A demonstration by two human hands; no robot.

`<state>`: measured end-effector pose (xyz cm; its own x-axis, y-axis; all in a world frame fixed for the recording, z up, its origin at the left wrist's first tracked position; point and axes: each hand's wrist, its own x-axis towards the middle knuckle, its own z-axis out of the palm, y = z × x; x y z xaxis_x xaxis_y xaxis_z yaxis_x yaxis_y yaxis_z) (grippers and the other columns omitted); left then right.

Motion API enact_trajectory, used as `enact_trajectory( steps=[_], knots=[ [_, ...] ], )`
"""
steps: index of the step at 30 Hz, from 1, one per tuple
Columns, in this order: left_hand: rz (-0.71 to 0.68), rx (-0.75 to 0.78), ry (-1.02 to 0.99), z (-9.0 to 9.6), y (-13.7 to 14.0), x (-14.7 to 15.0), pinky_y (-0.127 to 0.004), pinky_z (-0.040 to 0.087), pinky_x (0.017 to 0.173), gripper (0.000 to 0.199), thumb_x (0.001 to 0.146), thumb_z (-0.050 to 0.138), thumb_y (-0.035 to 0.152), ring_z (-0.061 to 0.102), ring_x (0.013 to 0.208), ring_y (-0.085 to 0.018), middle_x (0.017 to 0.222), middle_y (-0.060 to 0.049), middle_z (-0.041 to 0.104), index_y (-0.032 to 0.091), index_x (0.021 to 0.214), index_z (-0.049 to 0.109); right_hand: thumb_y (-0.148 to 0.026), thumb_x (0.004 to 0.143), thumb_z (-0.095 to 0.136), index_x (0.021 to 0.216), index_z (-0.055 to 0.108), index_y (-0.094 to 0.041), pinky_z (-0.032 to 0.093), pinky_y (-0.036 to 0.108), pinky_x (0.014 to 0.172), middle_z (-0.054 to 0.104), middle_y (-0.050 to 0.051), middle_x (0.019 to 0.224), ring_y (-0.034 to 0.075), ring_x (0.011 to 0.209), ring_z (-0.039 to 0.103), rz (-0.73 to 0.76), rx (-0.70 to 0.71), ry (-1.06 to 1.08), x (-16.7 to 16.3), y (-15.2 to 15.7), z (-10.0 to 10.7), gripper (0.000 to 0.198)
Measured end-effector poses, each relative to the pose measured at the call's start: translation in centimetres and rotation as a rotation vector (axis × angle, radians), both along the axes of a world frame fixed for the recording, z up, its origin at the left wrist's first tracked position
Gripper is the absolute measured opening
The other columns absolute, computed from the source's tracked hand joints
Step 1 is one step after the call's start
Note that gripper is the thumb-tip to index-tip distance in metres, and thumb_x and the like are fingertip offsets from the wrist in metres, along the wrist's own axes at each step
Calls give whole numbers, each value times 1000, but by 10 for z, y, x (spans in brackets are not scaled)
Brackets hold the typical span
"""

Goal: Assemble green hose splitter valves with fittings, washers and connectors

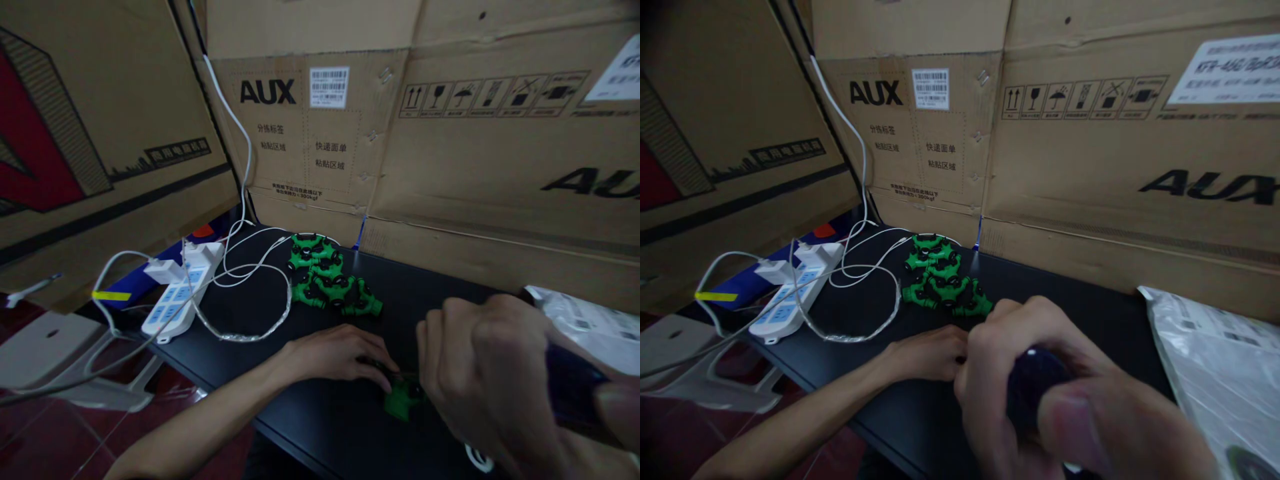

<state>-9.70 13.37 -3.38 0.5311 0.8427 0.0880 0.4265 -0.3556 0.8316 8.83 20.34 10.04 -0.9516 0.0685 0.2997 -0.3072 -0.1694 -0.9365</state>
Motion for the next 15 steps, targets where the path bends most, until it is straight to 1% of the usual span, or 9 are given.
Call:
enact_trajectory(
  steps=[2,3,5,7,10,12,15],
  knots=[
    [42,-9,11,-2,0,2,-27,54,96,28,92,70,19,72,109,-21,119,-1,75,23,120,76,-54,94,64,73,70,-18,43,26,47,56,1,53,13,45,52,-14,15,-30,-6,1,6,42],
    [60,-6,11,-4,-1,2,-27,54,95,28,92,71,21,72,108,-21,118,-1,75,23,119,76,-56,93,64,69,67,-18,41,26,47,53,1,52,12,46,50,-65,16,-26,-9,0,9,44],
    [83,3,5,-5,-1,4,-26,54,94,27,92,72,26,72,108,-21,116,-3,75,22,118,76,-56,89,67,65,63,-19,36,26,45,48,-1,52,12,47,46,-210,2,-14,-14,-6,14,45],
    [93,6,0,-5,-3,4,-26,52,96,29,91,74,29,70,111,-21,118,-4,75,21,119,75,-53,85,69,65,62,-19,31,26,41,43,-3,51,10,44,39,-349,-27,-14,-17,-14,17,41],
    [90,-8,3,2,-5,4,-26,51,97,28,92,74,29,70,113,-21,120,-4,74,22,118,75,-51,87,66,67,60,-19,26,26,40,38,-5,50,10,42,33,-540,-32,14,-21,-28,14,38],
    [70,-7,11,7,-7,4,-25,51,96,25,94,71,28,70,110,-20,119,-4,74,20,117,75,-48,92,62,70,59,-20,25,27,41,39,-5,52,10,43,34,-708,16,90,-25,-40,7,36],
    [95,11,20,13,-7,4,-24,52,91,26,95,69,26,71,103,-20,114,-5,75,17,119,74,-36,98,58,79,61,-22,27,28,44,43,-5,58,9,46,36,-1059,127,240,-31,-57,-5,23]
  ],
)
